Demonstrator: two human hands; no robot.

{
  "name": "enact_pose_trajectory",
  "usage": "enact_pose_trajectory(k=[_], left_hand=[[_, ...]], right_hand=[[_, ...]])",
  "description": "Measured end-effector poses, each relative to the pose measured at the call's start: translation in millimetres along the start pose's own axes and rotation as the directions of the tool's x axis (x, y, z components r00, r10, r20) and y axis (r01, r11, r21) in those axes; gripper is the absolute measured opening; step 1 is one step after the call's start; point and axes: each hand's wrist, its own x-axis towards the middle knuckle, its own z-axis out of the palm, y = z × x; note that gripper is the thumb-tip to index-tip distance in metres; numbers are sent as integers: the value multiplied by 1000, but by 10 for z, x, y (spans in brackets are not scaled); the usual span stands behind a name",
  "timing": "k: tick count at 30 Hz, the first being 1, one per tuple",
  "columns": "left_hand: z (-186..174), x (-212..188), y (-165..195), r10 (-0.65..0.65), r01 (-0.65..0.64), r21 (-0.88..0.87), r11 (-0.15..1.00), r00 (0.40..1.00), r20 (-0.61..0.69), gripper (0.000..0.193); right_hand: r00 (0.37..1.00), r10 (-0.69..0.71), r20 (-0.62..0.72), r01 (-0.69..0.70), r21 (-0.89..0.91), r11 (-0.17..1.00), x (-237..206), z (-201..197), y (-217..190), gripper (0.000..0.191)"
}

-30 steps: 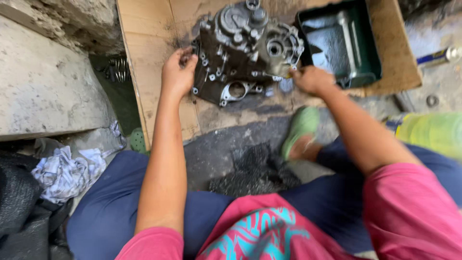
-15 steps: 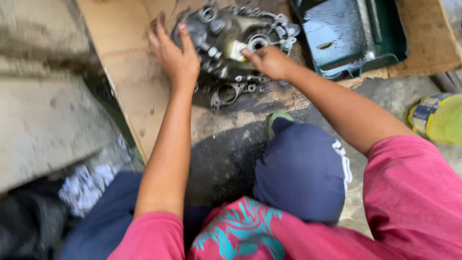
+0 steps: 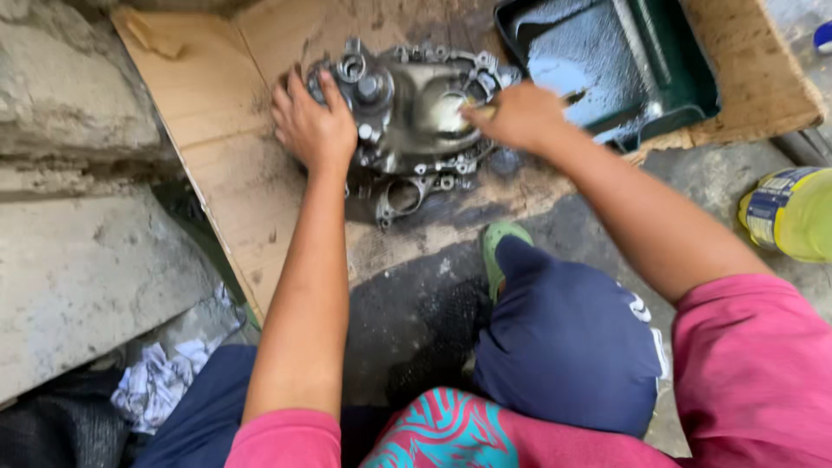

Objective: The person scrubs a metal engine casing with a brush and liquid cleaner, then uses a wrench to tighten bolts on the casing. The person works on the part placed on a cardboard sheet on the floor.

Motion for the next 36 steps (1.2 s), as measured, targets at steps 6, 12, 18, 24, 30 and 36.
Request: enact_pose_trajectory(k=[6, 12, 18, 24, 30, 36], left_hand=[[9, -13, -6, 13, -12, -18, 1000, 999, 38, 57], [15, -21, -43, 8, -8, 8, 1000, 999, 38, 58], [7, -15, -38, 5, -5, -23, 1000, 1000, 31, 58], [-24, -2, 16, -19, 19, -32, 999, 1000, 3, 59], [-46, 8, 48, -14, 14, -29, 999, 1000, 27, 59], [-18, -42, -38, 18, -18, -70, 997, 1000, 5, 58]], right_hand=[[974, 94, 204, -26, -314, 949, -116, -235, 246, 90], [995, 54, 85, -56, 19, 998, 113, -259, 18, 81], [1000, -24, 14, 27, -338, 941, 285, -230, 72, 80], [902, -382, -202, 332, -240, 912, 713, -420, 87, 75], [941, -225, -253, 148, -289, 946, 1009, -124, 46, 78], [745, -186, -641, 96, -173, 980, 1063, 293, 282, 70]])
